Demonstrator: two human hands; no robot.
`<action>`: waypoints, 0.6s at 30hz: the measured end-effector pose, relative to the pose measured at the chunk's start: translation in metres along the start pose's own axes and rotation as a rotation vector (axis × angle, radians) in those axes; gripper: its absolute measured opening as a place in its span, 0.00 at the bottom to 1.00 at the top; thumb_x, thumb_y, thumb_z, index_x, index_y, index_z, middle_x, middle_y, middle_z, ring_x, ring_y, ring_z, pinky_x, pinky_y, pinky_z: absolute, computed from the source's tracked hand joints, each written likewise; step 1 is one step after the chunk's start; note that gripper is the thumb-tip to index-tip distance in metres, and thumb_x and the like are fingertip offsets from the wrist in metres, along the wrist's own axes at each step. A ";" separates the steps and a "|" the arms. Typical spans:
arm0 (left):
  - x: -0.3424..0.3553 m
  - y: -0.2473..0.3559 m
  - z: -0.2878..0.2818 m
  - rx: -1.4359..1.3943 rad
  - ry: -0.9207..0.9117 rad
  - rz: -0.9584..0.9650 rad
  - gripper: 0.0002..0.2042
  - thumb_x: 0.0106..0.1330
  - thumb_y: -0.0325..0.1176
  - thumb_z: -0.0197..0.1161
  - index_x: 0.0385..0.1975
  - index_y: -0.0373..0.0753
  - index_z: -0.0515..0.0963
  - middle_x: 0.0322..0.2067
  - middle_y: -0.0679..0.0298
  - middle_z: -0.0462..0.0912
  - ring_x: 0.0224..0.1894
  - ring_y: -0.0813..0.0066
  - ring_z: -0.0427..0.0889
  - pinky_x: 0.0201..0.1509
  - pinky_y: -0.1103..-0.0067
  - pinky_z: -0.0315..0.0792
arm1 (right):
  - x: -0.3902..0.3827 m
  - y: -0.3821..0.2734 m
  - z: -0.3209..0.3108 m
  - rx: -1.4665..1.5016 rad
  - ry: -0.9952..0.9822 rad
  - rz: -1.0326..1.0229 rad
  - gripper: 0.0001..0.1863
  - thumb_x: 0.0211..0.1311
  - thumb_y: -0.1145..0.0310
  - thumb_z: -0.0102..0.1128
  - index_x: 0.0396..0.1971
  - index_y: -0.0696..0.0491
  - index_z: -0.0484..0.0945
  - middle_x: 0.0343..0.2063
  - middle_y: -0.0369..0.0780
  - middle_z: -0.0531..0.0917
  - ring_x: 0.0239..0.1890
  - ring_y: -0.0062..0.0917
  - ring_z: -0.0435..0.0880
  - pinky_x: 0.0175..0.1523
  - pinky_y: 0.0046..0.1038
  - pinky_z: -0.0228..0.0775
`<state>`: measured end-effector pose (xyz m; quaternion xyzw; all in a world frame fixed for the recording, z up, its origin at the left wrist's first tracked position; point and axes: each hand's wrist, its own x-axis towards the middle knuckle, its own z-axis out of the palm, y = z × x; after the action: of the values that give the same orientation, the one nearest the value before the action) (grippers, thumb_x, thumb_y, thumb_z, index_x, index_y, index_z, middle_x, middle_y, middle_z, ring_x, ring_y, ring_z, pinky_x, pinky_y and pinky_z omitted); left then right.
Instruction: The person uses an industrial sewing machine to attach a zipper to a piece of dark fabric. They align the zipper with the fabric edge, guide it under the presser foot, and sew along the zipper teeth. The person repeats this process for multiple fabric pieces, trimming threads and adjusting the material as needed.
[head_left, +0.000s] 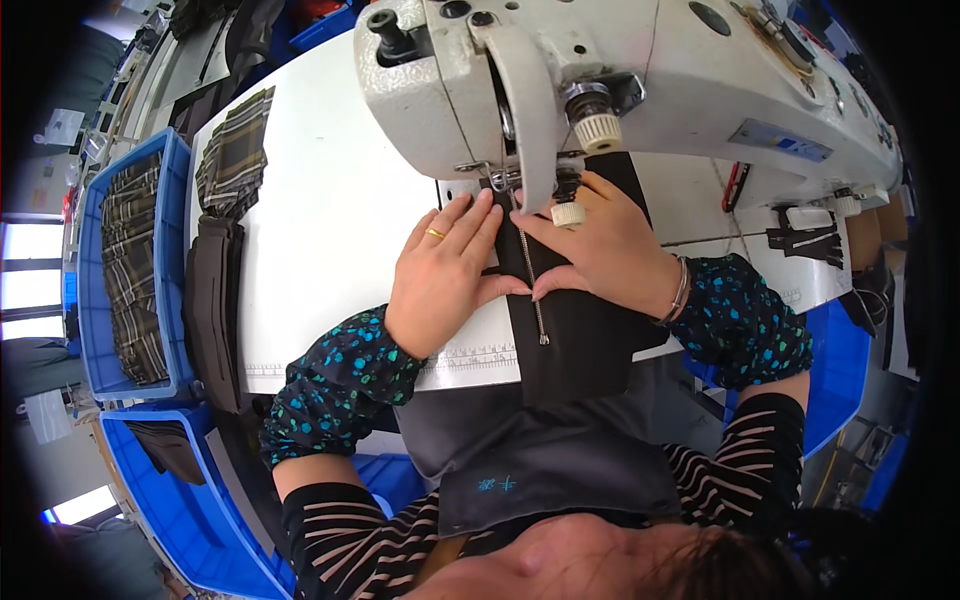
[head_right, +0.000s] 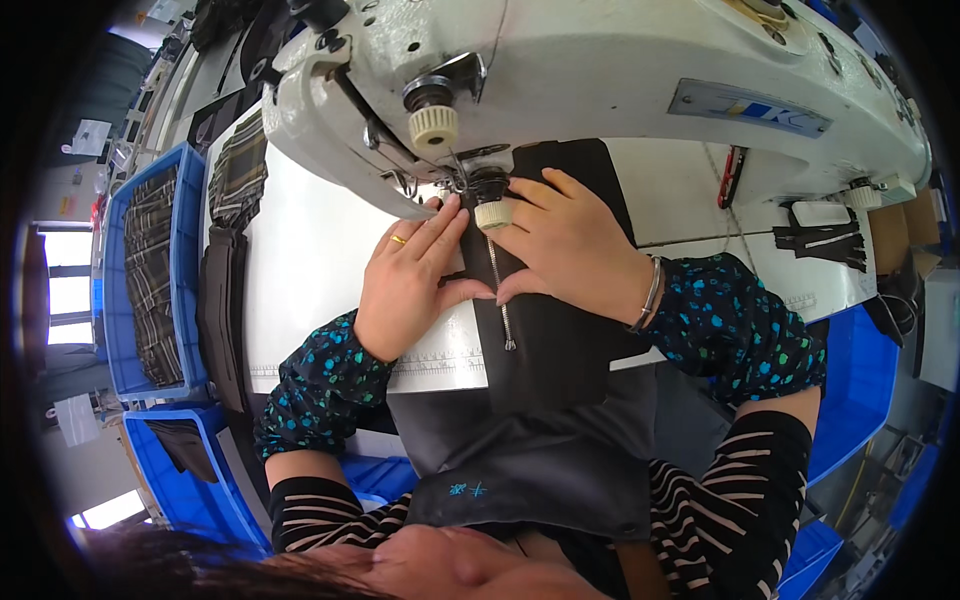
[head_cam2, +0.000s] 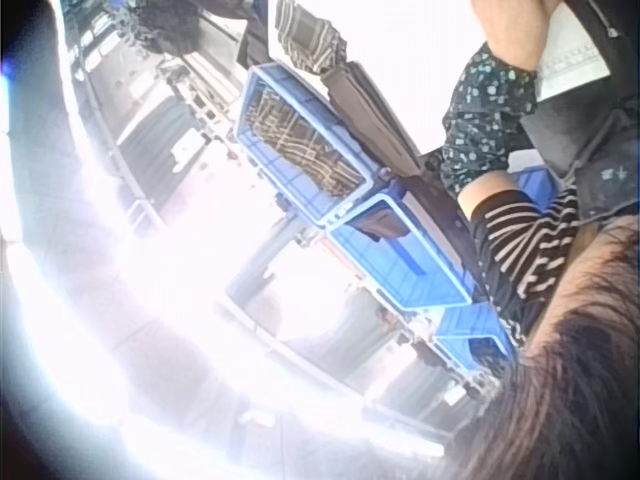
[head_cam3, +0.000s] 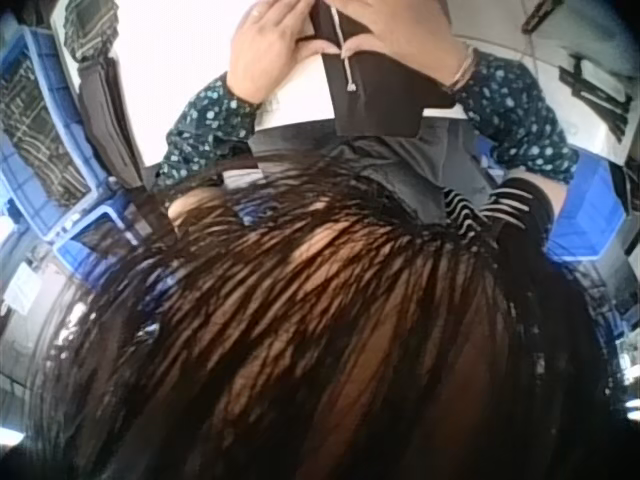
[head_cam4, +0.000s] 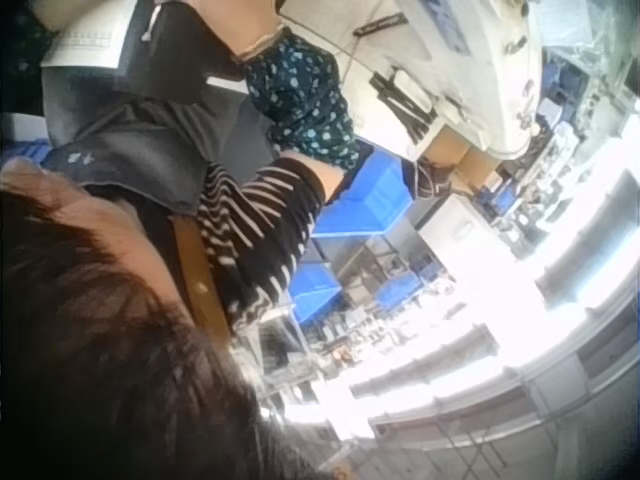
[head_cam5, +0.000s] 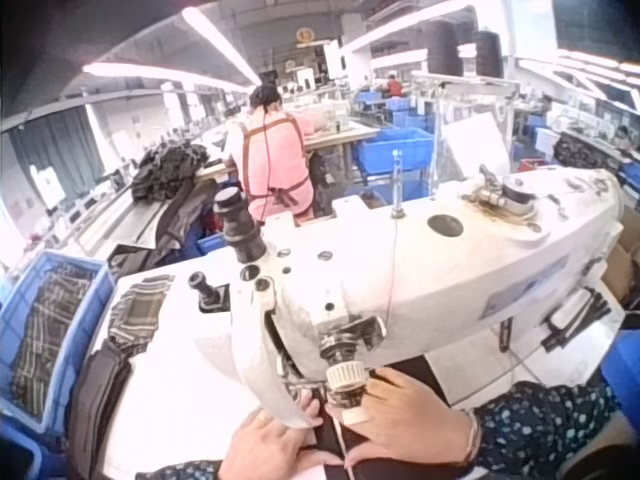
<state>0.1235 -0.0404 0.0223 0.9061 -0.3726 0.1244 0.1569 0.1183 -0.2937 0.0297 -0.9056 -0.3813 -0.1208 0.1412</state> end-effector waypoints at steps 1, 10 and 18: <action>0.000 0.001 0.000 0.014 0.001 -0.002 0.42 0.52 0.59 0.74 0.63 0.34 0.80 0.65 0.57 0.81 0.56 0.56 0.82 0.64 0.65 0.75 | 0.000 0.002 0.000 -0.002 0.001 0.018 0.41 0.43 0.36 0.75 0.53 0.51 0.84 0.54 0.38 0.84 0.65 0.40 0.78 0.71 0.48 0.68; 0.003 0.014 -0.004 0.096 -0.032 -0.012 0.38 0.54 0.60 0.72 0.61 0.39 0.82 0.64 0.65 0.81 0.58 0.61 0.78 0.66 0.64 0.70 | 0.005 0.009 -0.011 -0.033 -0.057 0.033 0.54 0.36 0.34 0.76 0.67 0.46 0.80 0.54 0.43 0.86 0.59 0.41 0.81 0.72 0.46 0.66; 0.005 0.010 -0.005 0.010 -0.075 -0.032 0.38 0.56 0.59 0.69 0.61 0.37 0.81 0.63 0.63 0.81 0.66 0.59 0.75 0.69 0.61 0.67 | 0.006 0.006 -0.013 -0.056 -0.097 0.049 0.53 0.38 0.34 0.75 0.67 0.47 0.81 0.56 0.42 0.85 0.60 0.40 0.80 0.72 0.47 0.64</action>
<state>0.1189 -0.0482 0.0304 0.9167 -0.3632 0.0898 0.1401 0.1253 -0.2985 0.0426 -0.9229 -0.3621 -0.0837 0.1002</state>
